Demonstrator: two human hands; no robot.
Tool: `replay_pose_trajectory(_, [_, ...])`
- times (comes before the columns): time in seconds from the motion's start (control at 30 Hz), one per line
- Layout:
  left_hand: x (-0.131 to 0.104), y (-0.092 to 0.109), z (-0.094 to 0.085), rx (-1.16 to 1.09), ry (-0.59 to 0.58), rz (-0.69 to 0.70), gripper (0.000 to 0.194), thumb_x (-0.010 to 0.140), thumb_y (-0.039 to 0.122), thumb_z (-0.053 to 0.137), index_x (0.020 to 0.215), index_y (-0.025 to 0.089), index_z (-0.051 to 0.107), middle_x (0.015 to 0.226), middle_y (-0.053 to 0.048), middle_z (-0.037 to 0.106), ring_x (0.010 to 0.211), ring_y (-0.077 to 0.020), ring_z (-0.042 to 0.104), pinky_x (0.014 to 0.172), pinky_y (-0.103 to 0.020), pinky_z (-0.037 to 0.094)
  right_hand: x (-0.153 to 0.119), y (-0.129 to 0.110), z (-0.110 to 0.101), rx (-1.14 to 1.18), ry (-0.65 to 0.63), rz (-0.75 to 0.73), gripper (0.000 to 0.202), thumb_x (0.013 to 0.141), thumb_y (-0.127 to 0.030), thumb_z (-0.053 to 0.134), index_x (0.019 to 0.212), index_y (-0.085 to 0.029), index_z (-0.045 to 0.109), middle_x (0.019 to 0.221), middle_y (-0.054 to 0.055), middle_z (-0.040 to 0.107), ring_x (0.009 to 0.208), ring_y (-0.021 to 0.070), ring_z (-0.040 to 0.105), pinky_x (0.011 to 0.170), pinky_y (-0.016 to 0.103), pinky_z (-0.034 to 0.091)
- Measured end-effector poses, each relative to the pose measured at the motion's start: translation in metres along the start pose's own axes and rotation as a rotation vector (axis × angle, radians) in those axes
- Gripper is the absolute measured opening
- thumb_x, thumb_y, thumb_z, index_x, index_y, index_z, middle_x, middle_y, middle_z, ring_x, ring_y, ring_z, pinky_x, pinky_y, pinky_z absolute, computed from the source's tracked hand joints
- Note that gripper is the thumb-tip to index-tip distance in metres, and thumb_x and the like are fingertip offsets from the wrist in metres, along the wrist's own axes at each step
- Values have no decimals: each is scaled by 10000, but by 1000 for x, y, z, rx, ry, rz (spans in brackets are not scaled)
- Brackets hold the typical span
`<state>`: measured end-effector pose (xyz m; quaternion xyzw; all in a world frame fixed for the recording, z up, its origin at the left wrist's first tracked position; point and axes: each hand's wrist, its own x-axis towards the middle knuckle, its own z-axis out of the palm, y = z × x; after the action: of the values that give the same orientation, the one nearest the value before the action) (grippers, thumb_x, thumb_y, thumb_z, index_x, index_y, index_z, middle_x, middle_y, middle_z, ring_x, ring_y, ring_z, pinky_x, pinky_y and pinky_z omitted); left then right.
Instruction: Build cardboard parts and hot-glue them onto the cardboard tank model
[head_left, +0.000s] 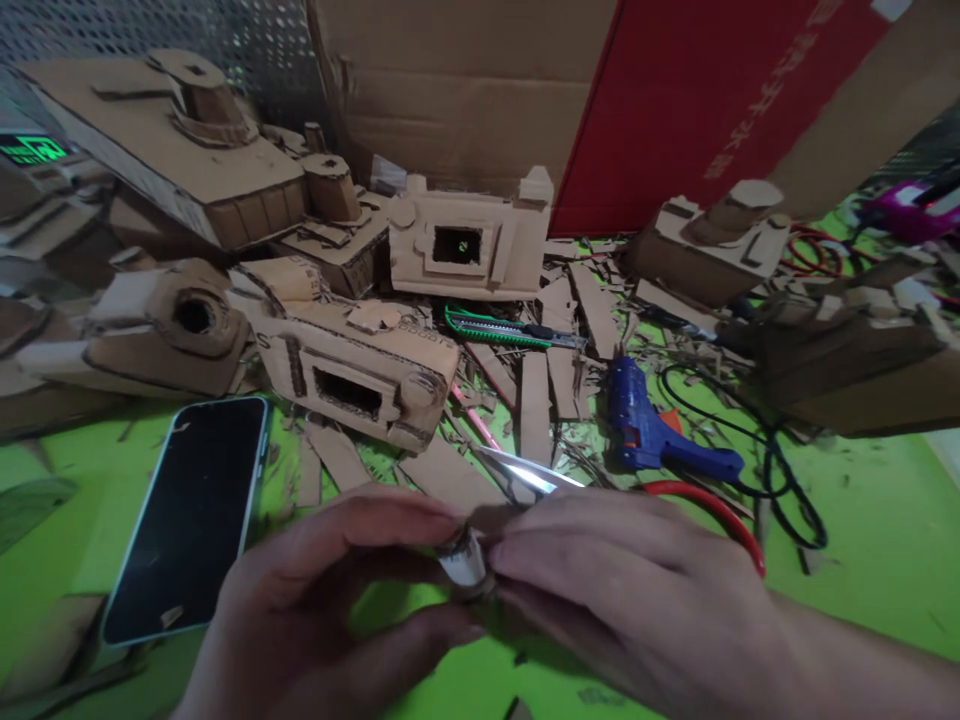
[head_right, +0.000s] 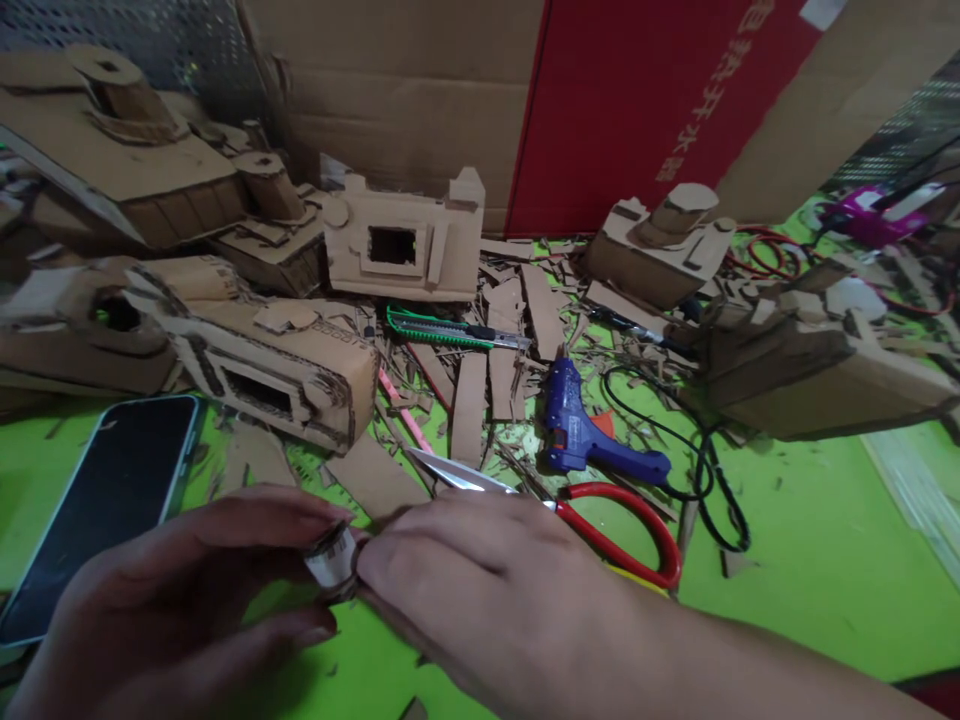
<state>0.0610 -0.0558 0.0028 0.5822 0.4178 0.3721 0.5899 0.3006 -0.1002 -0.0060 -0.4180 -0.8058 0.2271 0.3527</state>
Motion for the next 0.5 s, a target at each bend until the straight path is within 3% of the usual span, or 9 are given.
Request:
replay_pose_trajectory(0.13, [-5, -3, -7, 410, 5, 228, 428, 739, 272, 1001, 1099, 405, 811, 1037, 66, 877, 888, -184, 845, 863, -202, 700, -1, 1, -2, -38, -4, -22, 177, 1083, -223, 669, 1258, -241, 681, 1151, 5, 837, 1040, 147, 806, 990, 207, 626])
replay_pose_trajectory(0.2, [-7, -4, -8, 553, 3, 306, 379, 804, 262, 945, 1110, 403, 772, 1050, 80, 871, 879, -163, 843, 892, -192, 688, -2, 1, -6, -40, -46, -10, 187, 1091, -232, 666, 1277, -248, 676, 1195, 0, 827, 1097, 141, 793, 1037, 197, 594])
replay_pose_trajectory(0.37, [-9, -8, -10, 687, -3, 522, 215, 954, 246, 758, 1133, 364, 746, 1076, 56, 874, 855, -136, 855, 856, -144, 691, 1, 2, -10, 40, -158, -70, 224, 1145, -216, 557, 1321, -173, 687, 1246, 55, 809, 1169, 154, 757, 1085, 227, 564])
replay_pose_trajectory(0.5, [-12, -8, -19, 773, -6, 593, 372, 906, 166, 751, 1219, 367, 767, 1185, 84, 875, 898, -143, 860, 966, -168, 674, 7, 0, -13, -49, -186, -102, 215, 1131, -204, 568, 1298, -156, 694, 1268, 68, 804, 1149, 185, 763, 1091, 256, 574])
